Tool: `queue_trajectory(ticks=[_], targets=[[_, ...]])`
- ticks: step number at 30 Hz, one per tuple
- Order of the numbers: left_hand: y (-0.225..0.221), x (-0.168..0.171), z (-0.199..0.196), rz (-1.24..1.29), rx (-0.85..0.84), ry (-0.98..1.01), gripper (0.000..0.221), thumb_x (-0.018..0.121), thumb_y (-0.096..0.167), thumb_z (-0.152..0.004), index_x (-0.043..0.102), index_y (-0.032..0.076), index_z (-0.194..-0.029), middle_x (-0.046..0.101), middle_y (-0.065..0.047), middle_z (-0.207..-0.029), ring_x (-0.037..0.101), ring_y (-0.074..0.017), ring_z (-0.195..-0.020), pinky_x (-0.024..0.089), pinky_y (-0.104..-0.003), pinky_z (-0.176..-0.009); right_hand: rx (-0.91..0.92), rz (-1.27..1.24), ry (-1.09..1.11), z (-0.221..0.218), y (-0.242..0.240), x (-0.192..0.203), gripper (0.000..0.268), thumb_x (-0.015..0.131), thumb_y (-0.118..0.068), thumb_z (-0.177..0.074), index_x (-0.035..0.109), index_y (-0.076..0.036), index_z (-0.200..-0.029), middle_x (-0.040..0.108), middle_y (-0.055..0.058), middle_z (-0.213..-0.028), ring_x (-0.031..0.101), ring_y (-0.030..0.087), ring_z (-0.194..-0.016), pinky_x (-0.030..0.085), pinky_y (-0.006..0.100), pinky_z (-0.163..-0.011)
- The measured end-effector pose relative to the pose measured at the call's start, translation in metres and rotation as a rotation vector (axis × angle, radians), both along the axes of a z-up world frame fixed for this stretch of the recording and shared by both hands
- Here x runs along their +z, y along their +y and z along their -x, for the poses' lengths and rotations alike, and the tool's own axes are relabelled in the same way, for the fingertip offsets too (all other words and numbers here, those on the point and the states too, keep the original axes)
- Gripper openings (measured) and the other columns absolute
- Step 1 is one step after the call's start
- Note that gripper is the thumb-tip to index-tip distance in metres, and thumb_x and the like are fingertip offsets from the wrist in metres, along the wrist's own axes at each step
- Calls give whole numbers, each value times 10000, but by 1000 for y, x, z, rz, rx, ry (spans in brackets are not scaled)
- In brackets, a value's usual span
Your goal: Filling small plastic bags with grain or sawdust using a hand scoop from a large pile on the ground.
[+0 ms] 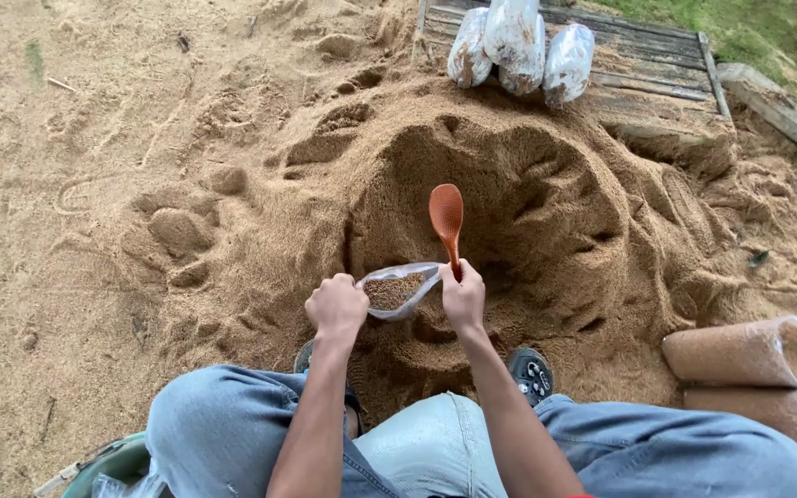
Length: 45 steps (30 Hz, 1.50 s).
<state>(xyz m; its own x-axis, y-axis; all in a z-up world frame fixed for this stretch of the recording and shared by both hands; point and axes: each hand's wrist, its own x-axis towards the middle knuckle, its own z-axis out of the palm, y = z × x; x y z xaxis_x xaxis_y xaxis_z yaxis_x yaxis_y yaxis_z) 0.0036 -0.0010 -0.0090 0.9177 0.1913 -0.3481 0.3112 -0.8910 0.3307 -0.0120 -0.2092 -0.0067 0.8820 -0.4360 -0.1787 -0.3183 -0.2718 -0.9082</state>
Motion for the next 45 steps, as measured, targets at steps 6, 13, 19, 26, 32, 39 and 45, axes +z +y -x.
queue_trajectory(ticks=[6,13,19,26,32,39,45], targets=[[-4,9,-2,82,15,-5,293,594,350,-885,816,167,-936,770,-167,-861,766,-417,-871,599,-518,-803,-9,48,56,8,2,31,173,669,-226,-876,661,-88,-772,547,84,-626,532,201,-628,431,351,-623],[-15,39,12,196,-131,-185,468,659,257,-960,556,30,-1357,650,-294,-1233,734,-499,-934,604,-627,-828,-43,37,78,17,8,20,185,692,-265,-885,674,-97,-808,561,73,-664,550,210,-649,442,350,-629],[-18,18,10,234,-271,-359,230,620,221,-1000,482,103,-1141,589,-166,-1156,754,-429,-794,657,-564,-720,-100,5,67,23,20,26,217,714,-316,-901,672,-112,-843,585,72,-686,570,214,-665,455,348,-647],[-15,-19,2,380,-205,-38,502,533,125,-832,585,135,-1331,447,-94,-1512,655,-530,-1095,548,-640,-972,-73,-48,79,18,17,8,226,753,-323,-890,703,-105,-862,575,53,-692,558,194,-675,445,325,-646],[-14,-21,-3,528,-186,-48,810,518,50,-730,424,31,-1534,308,-98,-1678,492,-429,-1386,443,-621,-1103,-13,-140,81,0,16,9,157,717,-224,-893,696,-90,-814,526,17,-680,501,155,-637,406,294,-603],[-14,-2,0,443,-173,-51,774,538,171,-778,425,38,-1532,320,-48,-1671,567,-442,-1296,506,-626,-1043,-65,-172,55,7,5,8,152,671,-178,-870,655,-76,-758,497,20,-654,457,138,-607,370,306,-574],[-27,15,3,304,-211,-84,673,602,393,-926,448,105,-1514,299,-73,-1669,697,-489,-1047,580,-600,-916,-64,-164,71,17,5,8,143,706,-182,-861,661,-88,-764,502,27,-650,468,141,-604,371,299,-571]])
